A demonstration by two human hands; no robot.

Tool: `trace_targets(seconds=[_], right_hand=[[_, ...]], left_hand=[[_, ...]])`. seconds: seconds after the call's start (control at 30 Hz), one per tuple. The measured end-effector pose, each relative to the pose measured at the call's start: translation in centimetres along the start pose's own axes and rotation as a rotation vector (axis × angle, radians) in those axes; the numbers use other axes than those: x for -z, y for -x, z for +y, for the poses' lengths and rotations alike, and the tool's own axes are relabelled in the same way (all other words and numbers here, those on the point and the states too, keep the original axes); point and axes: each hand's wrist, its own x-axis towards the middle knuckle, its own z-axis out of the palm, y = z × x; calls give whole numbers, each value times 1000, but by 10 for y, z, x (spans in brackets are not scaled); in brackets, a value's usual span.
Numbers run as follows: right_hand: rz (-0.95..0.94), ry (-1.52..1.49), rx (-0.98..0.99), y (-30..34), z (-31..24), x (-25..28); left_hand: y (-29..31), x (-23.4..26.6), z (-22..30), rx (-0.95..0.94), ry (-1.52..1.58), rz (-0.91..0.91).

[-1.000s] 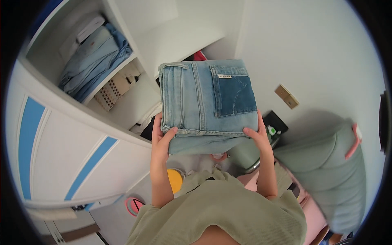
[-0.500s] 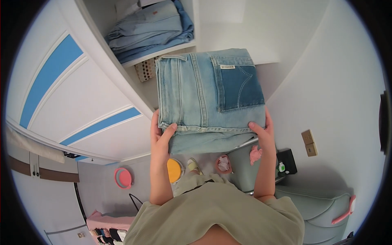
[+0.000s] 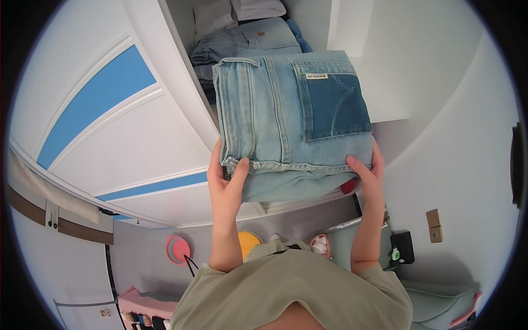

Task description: The person picks up folded pairs of jeans and a black shirt from a bed and places them into an open wardrobe shelf.

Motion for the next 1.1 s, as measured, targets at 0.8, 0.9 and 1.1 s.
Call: trace_targets(seconds=[0.8,0.9,1.1], right_hand=[[-173,-50,313,-5,18,16],[-178,-51,336,-1,25,18],[-175,-119,384,-1,38,17]], left_hand=[[29,-52,-20,-628,-683,411],[40,-63,-18,-595,-768,502],[48,-82,-13,-739,-933,708]])
